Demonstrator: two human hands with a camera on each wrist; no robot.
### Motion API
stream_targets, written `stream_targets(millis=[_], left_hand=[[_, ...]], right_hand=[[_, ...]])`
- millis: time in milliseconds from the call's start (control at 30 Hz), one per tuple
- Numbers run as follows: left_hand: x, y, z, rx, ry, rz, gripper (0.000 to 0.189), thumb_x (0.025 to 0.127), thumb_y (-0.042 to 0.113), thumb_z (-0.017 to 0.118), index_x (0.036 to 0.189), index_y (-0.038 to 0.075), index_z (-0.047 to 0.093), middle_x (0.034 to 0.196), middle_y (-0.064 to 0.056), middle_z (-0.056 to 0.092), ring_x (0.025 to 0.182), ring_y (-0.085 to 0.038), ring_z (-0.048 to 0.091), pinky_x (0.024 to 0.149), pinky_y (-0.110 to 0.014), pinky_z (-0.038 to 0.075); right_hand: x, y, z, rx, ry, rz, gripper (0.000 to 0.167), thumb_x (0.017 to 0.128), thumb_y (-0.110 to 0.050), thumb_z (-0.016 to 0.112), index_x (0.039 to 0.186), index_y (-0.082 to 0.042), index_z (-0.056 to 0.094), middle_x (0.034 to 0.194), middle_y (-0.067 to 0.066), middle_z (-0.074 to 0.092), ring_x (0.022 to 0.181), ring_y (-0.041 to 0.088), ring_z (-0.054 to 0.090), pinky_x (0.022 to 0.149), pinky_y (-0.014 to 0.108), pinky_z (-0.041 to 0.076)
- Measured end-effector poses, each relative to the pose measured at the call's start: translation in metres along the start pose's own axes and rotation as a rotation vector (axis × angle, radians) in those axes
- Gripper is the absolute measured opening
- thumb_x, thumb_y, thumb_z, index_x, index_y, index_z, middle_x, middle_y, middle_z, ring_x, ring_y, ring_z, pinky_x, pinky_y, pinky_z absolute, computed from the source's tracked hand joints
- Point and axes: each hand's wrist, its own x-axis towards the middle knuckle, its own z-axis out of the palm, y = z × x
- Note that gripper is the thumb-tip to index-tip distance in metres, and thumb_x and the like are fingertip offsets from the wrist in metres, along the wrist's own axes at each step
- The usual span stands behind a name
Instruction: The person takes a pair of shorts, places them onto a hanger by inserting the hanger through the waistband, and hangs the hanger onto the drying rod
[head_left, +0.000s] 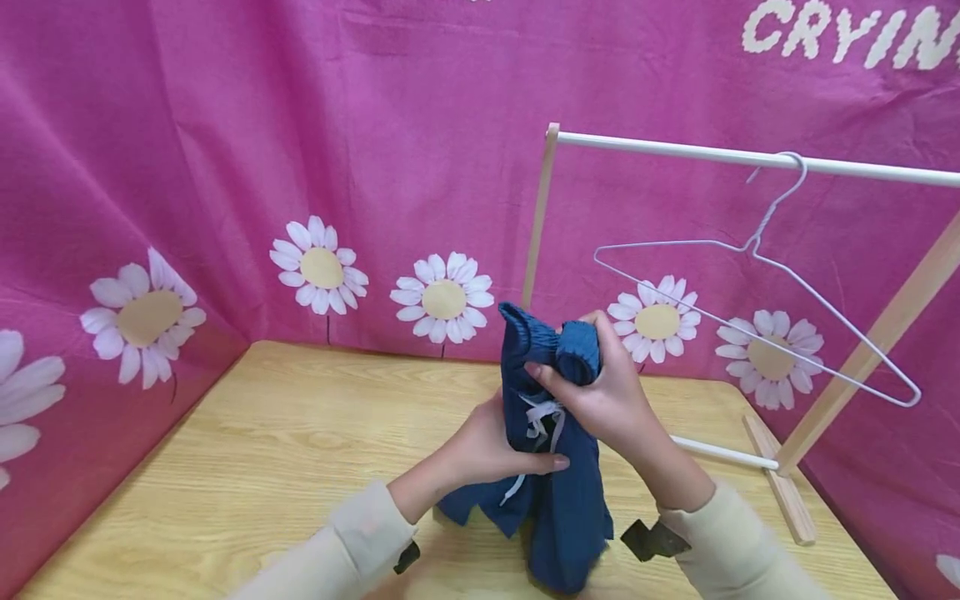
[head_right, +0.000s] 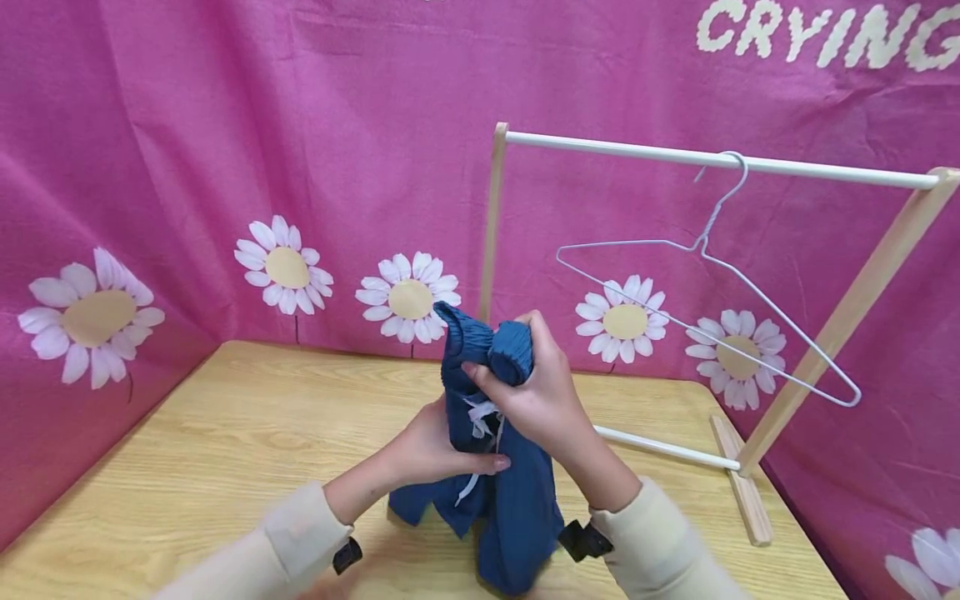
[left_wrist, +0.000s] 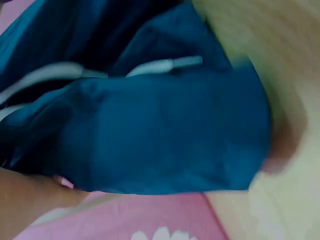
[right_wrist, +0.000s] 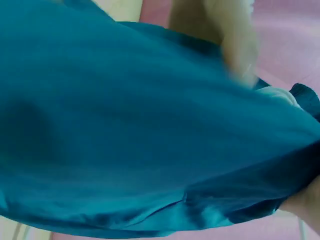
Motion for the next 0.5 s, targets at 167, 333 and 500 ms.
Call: stream_targets(millis=[167,333,500], left_hand=[[0.002,-0.001,0.016,-0.055,0.076,-0.046,0.068,0.082,0.028,0.085,0.140,0.016,0.051,0.130,0.002,0.066,0.118,-0.011,0.061,0.104,-0.037,0.048],[0.001,-0.002,0.020,-0.080,0.108,-0.112,0.060,0.089,0.028,0.076,0.139,0.008,0.050,0.132,-0.010,0.065,0.119,-0.023,0.062,0.103,-0.045,0.049],[-0.005,-0.004,0.023,-0.242,0.059,-0.284,0.058,0.098,0.027,0.063,0.146,0.003,0.044,0.143,-0.014,0.057,0.125,-0.029,0.055,0.111,-0.054,0.041]], right_hand=[[-0.001,-0.009,0.005,0.042,-0.014,-0.014,0.046,0.081,0.001,0.082,0.108,0.000,0.046,0.095,0.004,0.058,0.095,0.021,0.061,0.081,0.029,0.052],[0.000,-0.013,0.005,0.046,-0.015,-0.055,0.047,0.078,0.004,0.083,0.107,0.001,0.046,0.096,0.002,0.056,0.097,0.021,0.059,0.082,0.030,0.050],[0.001,-0.012,0.002,0.009,-0.025,-0.093,0.049,0.076,0.005,0.083,0.107,0.002,0.046,0.094,0.001,0.054,0.094,0.020,0.058,0.079,0.029,0.048]])
